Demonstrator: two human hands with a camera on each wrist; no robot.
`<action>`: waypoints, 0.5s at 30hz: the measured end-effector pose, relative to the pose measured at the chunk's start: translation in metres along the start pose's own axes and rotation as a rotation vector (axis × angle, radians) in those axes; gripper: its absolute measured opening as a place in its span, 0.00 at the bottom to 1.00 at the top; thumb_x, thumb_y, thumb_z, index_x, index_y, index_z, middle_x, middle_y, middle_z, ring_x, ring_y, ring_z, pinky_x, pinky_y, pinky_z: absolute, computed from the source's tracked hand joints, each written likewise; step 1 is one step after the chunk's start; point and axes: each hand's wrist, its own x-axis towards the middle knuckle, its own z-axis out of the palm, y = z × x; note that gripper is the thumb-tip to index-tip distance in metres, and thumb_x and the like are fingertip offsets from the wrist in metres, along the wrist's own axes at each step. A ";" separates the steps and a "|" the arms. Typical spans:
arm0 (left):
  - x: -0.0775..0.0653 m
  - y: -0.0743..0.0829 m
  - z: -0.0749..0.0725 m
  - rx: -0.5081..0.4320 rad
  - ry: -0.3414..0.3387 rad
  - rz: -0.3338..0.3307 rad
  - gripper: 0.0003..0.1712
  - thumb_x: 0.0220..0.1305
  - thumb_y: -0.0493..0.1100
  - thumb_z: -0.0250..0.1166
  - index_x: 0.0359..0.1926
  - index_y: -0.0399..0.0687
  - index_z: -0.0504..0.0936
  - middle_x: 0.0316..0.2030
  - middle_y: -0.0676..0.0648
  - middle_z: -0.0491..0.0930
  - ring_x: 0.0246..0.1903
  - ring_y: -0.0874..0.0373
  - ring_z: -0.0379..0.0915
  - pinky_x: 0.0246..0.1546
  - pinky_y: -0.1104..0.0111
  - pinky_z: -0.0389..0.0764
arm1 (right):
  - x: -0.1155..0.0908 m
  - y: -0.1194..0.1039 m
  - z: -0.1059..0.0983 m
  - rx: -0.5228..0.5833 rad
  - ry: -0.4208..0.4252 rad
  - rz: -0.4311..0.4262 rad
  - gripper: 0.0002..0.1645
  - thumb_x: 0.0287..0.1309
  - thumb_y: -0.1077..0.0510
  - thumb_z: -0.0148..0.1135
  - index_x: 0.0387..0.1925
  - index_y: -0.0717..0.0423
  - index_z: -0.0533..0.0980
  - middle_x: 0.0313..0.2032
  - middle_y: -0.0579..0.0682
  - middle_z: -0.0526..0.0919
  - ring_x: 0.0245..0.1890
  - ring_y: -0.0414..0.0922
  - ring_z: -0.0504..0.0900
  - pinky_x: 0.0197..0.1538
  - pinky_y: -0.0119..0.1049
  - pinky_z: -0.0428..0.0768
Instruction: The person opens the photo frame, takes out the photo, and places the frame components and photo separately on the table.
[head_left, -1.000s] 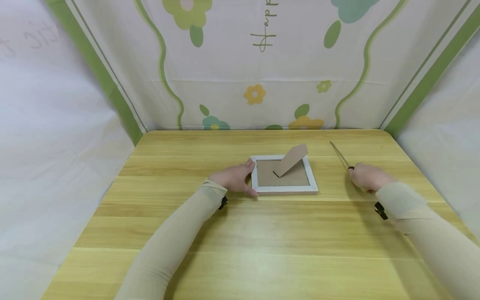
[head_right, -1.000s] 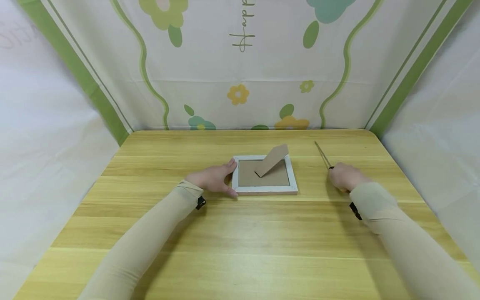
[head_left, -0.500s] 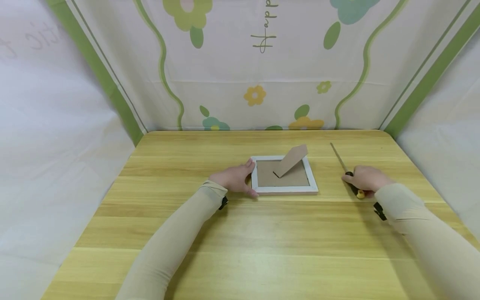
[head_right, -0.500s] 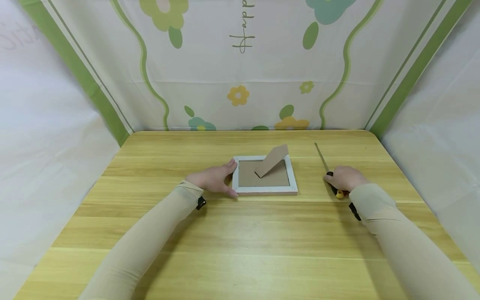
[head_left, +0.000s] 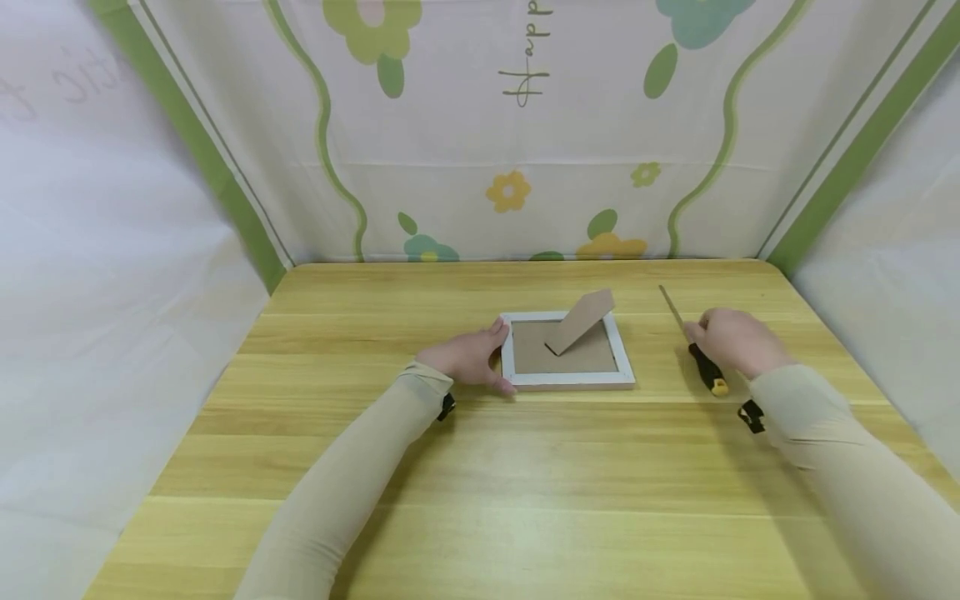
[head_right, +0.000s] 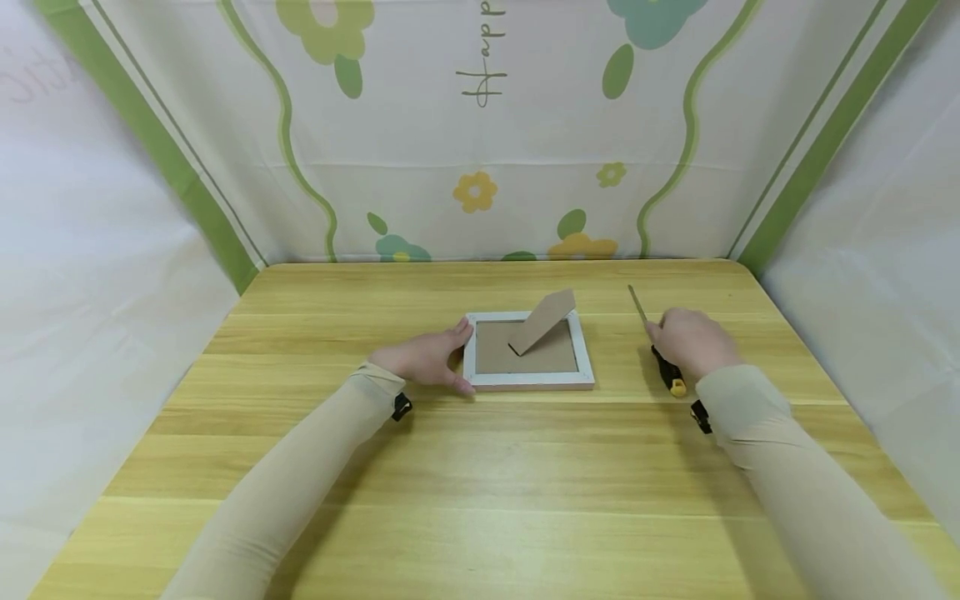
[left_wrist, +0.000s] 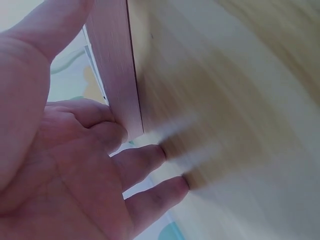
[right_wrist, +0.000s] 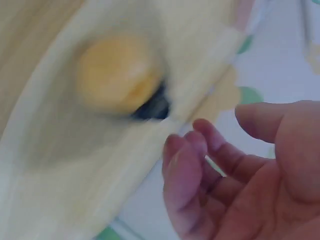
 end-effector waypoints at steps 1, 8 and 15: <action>0.000 0.000 0.000 0.000 0.000 0.001 0.70 0.55 0.65 0.71 0.78 0.40 0.35 0.77 0.42 0.28 0.75 0.52 0.33 0.73 0.64 0.46 | 0.000 -0.005 0.000 0.040 -0.001 -0.010 0.32 0.77 0.44 0.39 0.40 0.69 0.75 0.24 0.54 0.76 0.24 0.48 0.74 0.33 0.47 0.75; -0.002 -0.002 0.000 -0.086 0.004 0.021 0.69 0.56 0.63 0.72 0.78 0.39 0.34 0.77 0.41 0.27 0.76 0.51 0.29 0.73 0.62 0.44 | 0.011 -0.041 0.017 0.239 -0.077 -0.069 0.32 0.77 0.42 0.40 0.46 0.68 0.76 0.15 0.48 0.70 0.17 0.44 0.69 0.33 0.41 0.73; 0.000 -0.001 0.002 -0.192 0.132 -0.064 0.59 0.65 0.63 0.64 0.78 0.39 0.40 0.77 0.37 0.41 0.75 0.45 0.38 0.72 0.54 0.51 | 0.023 -0.064 0.033 0.187 -0.055 -0.065 0.33 0.75 0.43 0.46 0.58 0.71 0.74 0.18 0.49 0.75 0.19 0.43 0.73 0.37 0.43 0.75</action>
